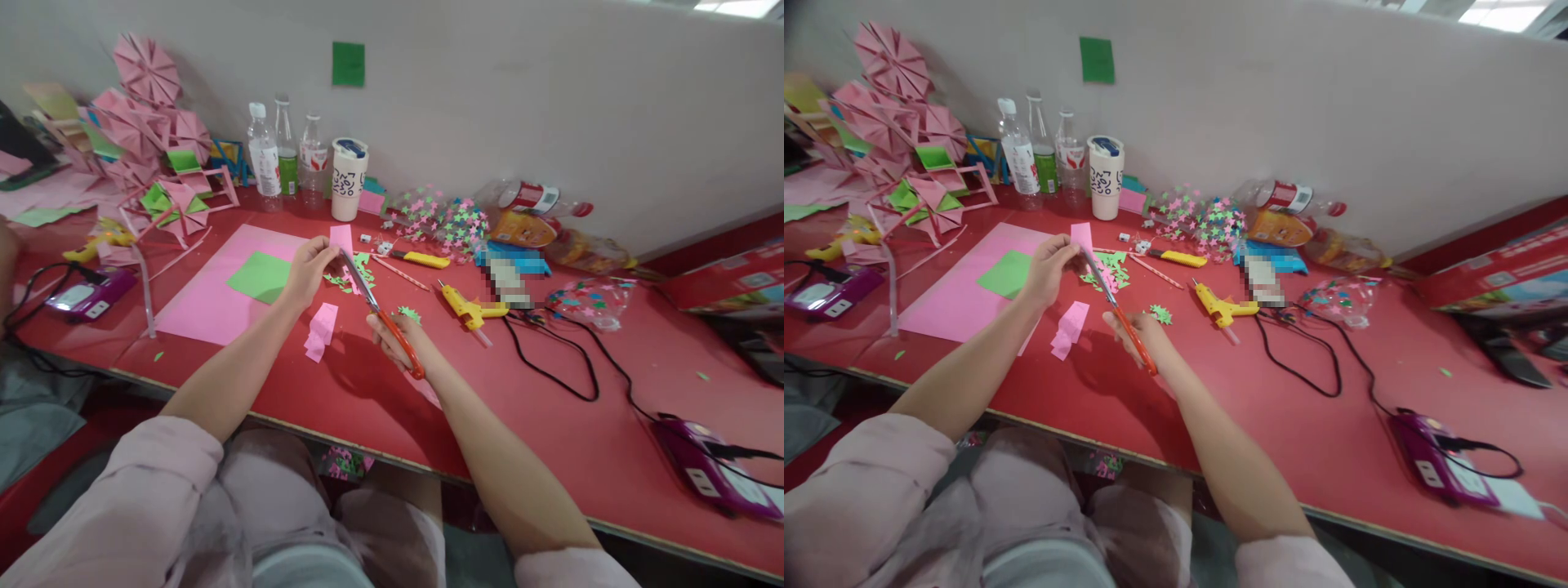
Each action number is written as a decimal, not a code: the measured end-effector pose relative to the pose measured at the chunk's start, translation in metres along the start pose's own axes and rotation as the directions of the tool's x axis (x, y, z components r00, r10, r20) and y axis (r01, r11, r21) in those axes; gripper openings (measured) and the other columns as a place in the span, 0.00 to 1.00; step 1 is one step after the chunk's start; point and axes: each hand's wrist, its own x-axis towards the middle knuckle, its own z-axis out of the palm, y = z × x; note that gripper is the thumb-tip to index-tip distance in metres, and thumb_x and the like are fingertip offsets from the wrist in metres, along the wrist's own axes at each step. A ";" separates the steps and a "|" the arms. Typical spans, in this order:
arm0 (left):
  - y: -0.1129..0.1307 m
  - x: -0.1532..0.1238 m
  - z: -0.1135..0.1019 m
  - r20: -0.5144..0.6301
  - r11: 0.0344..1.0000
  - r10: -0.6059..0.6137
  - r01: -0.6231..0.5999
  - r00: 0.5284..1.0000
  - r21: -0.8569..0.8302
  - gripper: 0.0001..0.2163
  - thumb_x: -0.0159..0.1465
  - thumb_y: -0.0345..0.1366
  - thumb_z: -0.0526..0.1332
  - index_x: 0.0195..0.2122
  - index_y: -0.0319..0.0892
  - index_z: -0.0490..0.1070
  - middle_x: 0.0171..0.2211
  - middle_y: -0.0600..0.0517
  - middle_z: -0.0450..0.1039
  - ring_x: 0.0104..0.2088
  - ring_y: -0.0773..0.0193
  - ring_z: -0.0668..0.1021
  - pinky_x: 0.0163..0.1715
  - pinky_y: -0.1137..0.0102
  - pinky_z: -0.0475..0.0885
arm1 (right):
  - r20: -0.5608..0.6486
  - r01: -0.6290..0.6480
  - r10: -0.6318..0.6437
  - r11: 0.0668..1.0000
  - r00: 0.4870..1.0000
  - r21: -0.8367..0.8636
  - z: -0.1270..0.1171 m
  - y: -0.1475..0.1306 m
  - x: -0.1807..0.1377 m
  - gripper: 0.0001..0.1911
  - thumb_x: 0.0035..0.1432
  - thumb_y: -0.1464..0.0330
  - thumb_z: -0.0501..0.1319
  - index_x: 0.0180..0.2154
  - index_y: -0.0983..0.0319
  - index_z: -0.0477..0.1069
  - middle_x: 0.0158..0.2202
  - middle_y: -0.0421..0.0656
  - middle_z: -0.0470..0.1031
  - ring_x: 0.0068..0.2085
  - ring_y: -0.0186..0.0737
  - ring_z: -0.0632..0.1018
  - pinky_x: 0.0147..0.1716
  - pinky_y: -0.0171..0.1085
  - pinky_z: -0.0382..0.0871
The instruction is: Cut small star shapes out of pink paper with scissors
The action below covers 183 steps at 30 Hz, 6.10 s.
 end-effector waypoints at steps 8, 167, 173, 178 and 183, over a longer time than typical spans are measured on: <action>0.000 -0.001 0.000 0.021 1.000 0.010 -0.010 1.000 -0.012 0.08 0.57 0.30 0.57 0.21 0.41 0.64 0.17 0.56 0.68 0.17 0.75 0.70 0.20 0.76 0.66 | 0.002 0.049 -0.049 0.998 0.999 0.036 0.001 0.005 0.002 0.25 0.53 0.47 0.57 0.20 0.61 0.61 0.07 0.31 0.53 0.08 0.27 0.58 0.10 0.30 0.52; 0.010 0.005 -0.014 0.157 0.991 -0.072 0.053 0.985 0.125 0.05 0.56 0.32 0.58 0.23 0.40 0.65 0.14 0.59 0.63 0.14 0.77 0.64 0.14 0.79 0.56 | 0.059 -0.001 0.000 1.000 0.998 0.012 -0.005 -0.002 -0.002 0.24 0.56 0.48 0.55 0.22 0.60 0.58 0.07 0.31 0.53 0.08 0.27 0.58 0.09 0.29 0.53; 0.012 0.005 -0.016 0.167 0.986 -0.091 0.066 0.982 0.152 0.05 0.55 0.32 0.58 0.23 0.40 0.65 0.13 0.59 0.63 0.13 0.78 0.64 0.14 0.79 0.56 | 0.076 0.015 -0.015 1.000 0.997 0.002 -0.005 0.000 -0.001 0.24 0.58 0.48 0.54 0.22 0.60 0.58 0.07 0.31 0.52 0.08 0.27 0.57 0.09 0.29 0.52; 0.012 0.004 -0.015 0.161 0.986 -0.096 0.072 0.982 0.149 0.05 0.55 0.32 0.58 0.23 0.40 0.65 0.13 0.59 0.63 0.13 0.78 0.63 0.14 0.79 0.55 | 0.068 -0.001 0.002 1.000 0.998 -0.015 -0.005 -0.001 -0.001 0.24 0.58 0.48 0.54 0.22 0.60 0.58 0.07 0.31 0.52 0.08 0.27 0.58 0.09 0.28 0.52; 0.013 0.004 -0.014 0.158 0.984 -0.107 0.082 0.982 0.158 0.05 0.55 0.32 0.58 0.23 0.40 0.65 0.13 0.59 0.63 0.13 0.78 0.63 0.14 0.80 0.55 | 0.060 -0.011 0.012 1.000 0.998 -0.028 -0.005 -0.004 -0.003 0.24 0.57 0.48 0.55 0.22 0.60 0.59 0.07 0.31 0.53 0.08 0.28 0.59 0.09 0.29 0.52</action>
